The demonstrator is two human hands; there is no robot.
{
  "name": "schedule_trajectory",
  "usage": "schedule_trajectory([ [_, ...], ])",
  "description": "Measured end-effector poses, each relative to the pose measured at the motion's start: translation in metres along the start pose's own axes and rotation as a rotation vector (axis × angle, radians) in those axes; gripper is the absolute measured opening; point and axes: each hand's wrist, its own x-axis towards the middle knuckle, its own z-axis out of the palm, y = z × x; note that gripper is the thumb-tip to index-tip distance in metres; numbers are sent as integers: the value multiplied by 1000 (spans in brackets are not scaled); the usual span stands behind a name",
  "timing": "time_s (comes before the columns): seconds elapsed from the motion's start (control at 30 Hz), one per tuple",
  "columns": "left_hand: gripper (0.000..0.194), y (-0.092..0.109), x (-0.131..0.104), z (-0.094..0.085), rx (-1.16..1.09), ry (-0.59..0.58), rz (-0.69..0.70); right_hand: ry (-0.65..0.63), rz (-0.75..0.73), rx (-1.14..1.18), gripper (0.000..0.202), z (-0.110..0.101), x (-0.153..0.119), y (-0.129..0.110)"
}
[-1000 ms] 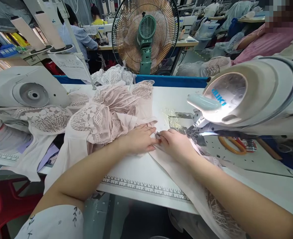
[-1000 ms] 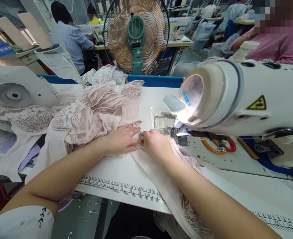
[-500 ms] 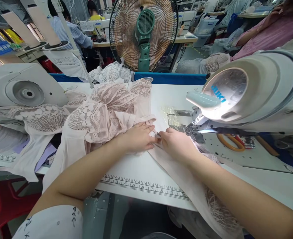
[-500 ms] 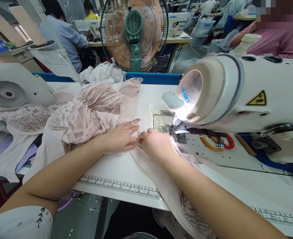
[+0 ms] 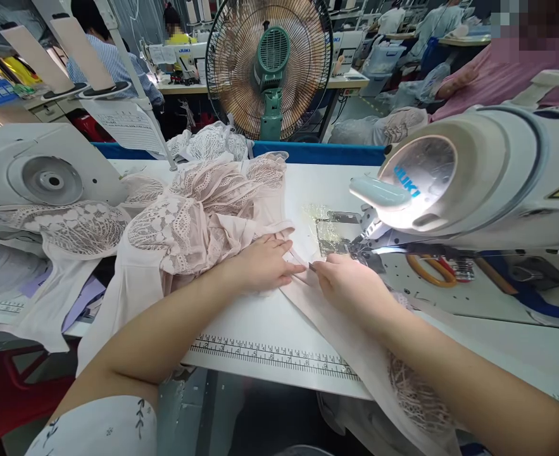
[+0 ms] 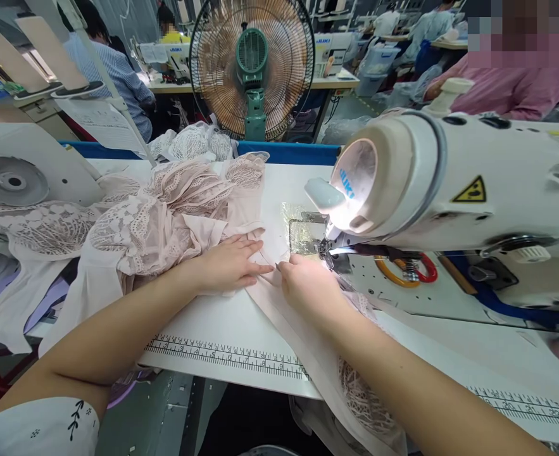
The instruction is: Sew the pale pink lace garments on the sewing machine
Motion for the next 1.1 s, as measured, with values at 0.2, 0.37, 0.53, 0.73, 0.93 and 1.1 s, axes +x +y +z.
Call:
schedule_trajectory([
  [0.2, 39, 0, 0, -2, 6, -10, -1, 55, 3, 10, 34, 2, 3, 1],
  [0.37, 38, -1, 0, 0, -8, 16, 10, 56, -19, 8, 32, 6, 8, 1],
  [0.53, 40, 0, 1, -1, 3, 1, 7, 33, -34, -1, 29, 5, 7, 2],
  [0.73, 42, 1, 2, -4, 5, -42, -20, -18, -70, 1, 26, 2, 3, 9],
  [0.93, 41, 2, -1, -11, 28, -33, -53, 16, -21, 143, 23, 0, -10, 20],
  [1.1, 39, 2, -2, -5, 148, 201, -110, 85, 99, 470, 24, 8, -10, 20],
])
